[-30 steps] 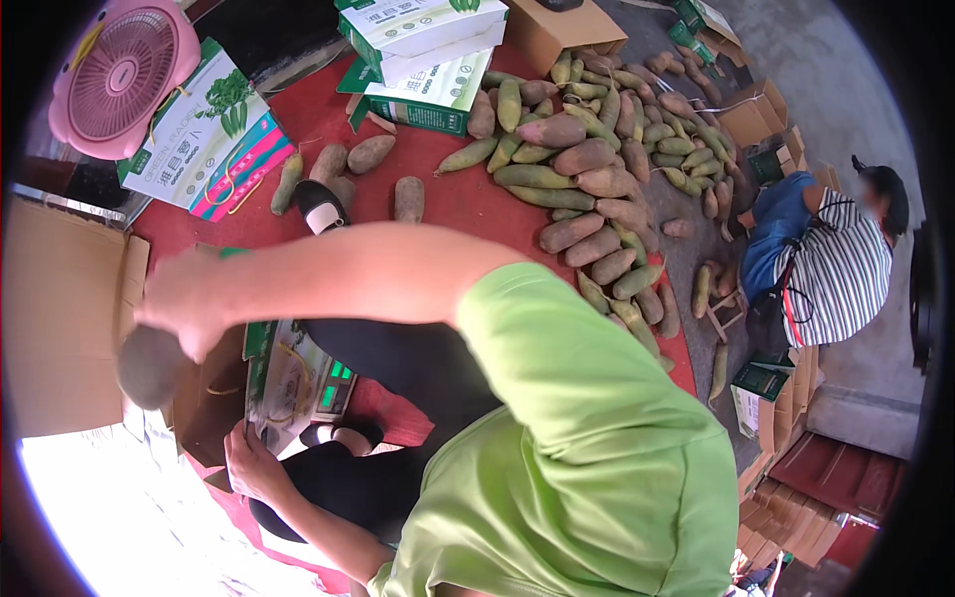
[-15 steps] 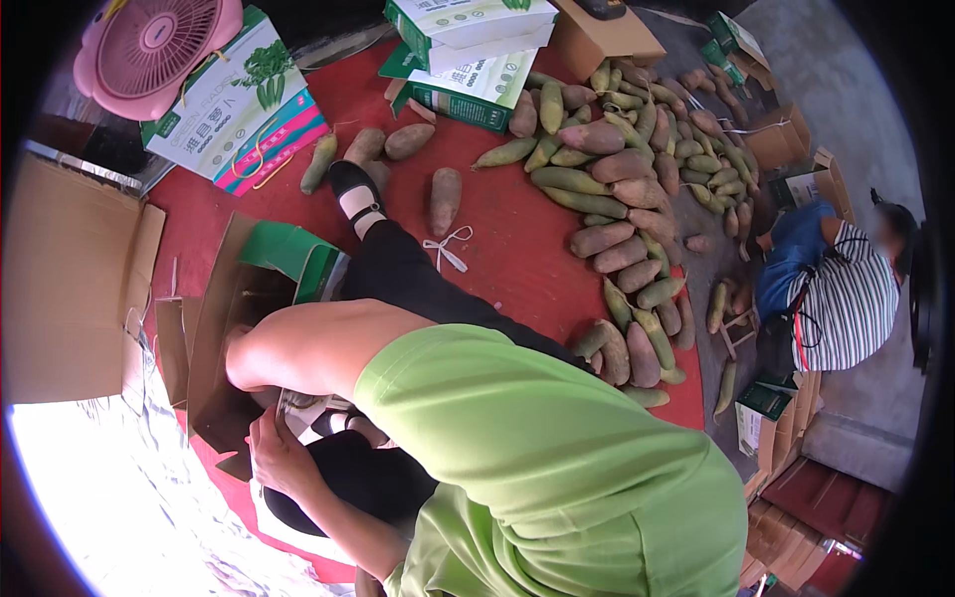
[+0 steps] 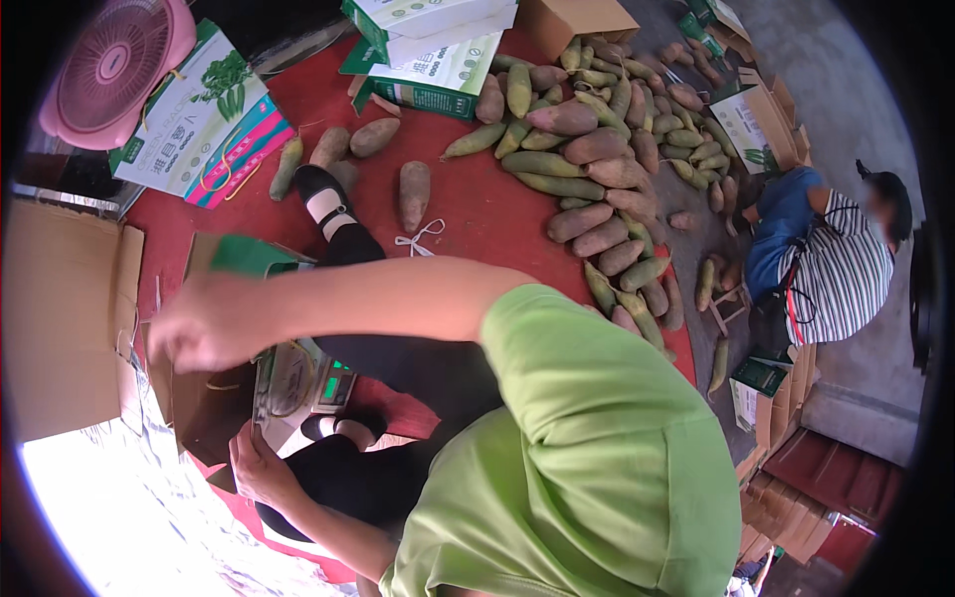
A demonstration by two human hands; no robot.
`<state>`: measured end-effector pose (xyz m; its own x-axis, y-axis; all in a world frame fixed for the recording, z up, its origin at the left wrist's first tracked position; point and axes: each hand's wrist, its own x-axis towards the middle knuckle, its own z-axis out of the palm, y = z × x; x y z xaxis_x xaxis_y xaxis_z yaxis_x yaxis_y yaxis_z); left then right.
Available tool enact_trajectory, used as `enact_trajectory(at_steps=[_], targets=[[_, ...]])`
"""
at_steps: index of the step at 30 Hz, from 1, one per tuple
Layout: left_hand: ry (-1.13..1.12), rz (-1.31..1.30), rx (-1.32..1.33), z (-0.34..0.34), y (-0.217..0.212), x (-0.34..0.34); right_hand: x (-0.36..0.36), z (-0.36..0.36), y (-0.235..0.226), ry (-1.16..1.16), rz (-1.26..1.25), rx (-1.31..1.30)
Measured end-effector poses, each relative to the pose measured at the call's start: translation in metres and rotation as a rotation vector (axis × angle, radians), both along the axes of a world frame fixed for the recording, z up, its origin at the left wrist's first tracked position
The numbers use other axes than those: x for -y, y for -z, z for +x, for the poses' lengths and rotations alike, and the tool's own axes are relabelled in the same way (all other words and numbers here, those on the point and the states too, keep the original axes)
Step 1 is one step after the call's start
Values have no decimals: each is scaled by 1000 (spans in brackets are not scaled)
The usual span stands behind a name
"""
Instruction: The recorder is weighing and packaging large root vegetables into cardboard boxes.
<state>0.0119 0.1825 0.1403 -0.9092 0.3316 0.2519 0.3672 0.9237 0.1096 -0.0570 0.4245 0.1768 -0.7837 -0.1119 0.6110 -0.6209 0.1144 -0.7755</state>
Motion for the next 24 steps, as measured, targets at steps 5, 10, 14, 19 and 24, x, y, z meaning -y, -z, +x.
enact_trajectory(at_steps=[5, 10, 14, 19, 24], targets=[[-27, -46, -46, -1, 3, -1, -146, 80, 106, 527, -181, 568], [2, -57, -49, -8, 6, -2, -276, 229, 254, 1065, 174, 871], [5, 22, -4, -11, 12, 14, -307, 311, 266, 1427, 302, 1259], [-14, 36, 20, -14, 15, 9, -349, 386, 275, 1515, 672, 1502], [30, 66, 12, -16, 18, 17, -370, 398, 273, 1510, 795, 1672]])
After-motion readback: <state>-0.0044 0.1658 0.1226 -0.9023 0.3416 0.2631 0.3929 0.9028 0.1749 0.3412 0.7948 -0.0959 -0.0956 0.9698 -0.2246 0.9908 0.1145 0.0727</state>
